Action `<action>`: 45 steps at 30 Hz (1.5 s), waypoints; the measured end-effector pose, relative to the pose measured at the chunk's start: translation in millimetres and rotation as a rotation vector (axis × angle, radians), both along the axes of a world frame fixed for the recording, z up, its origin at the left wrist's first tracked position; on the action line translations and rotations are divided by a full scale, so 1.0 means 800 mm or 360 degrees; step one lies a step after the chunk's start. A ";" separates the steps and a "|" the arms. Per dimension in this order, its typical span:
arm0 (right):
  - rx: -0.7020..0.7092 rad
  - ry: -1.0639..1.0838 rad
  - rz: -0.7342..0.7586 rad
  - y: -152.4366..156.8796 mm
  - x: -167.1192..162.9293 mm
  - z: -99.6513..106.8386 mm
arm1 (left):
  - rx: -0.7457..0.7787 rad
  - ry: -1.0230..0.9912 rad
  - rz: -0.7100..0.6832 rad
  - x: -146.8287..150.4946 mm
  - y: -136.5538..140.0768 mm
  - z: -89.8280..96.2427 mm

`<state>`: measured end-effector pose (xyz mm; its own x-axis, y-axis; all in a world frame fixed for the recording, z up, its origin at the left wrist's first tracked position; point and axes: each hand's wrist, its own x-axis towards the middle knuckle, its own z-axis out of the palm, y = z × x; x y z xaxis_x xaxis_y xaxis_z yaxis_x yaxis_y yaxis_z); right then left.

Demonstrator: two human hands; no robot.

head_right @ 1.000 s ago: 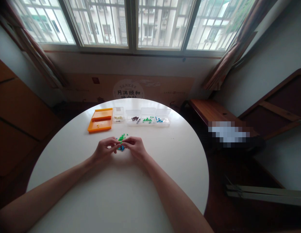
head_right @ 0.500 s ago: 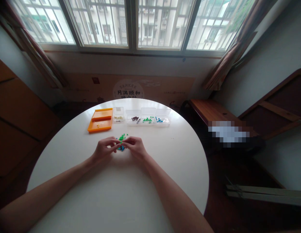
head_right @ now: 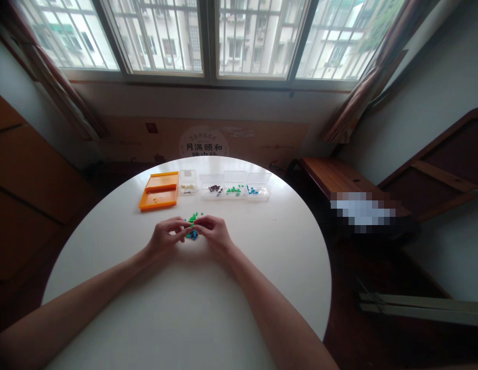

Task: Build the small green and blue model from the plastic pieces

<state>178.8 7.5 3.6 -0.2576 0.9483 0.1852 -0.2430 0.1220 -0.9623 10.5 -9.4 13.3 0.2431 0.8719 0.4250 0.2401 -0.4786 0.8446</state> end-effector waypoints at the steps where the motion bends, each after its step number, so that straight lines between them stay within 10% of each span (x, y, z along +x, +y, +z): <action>1: 0.0002 -0.0004 0.0007 0.000 0.000 0.000 | 0.0002 0.0000 0.0007 0.000 0.000 0.000; 45: -0.0073 0.0162 0.0141 0.003 0.003 -0.002 | -0.0068 -0.0204 -0.0054 -0.002 0.005 -0.009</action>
<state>181.1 9.6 2.2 -0.3225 0.9309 0.1716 -0.3476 0.0521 -0.9362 8.5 -5.7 6.0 0.2189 0.8820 0.4174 0.1131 -0.4478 0.8869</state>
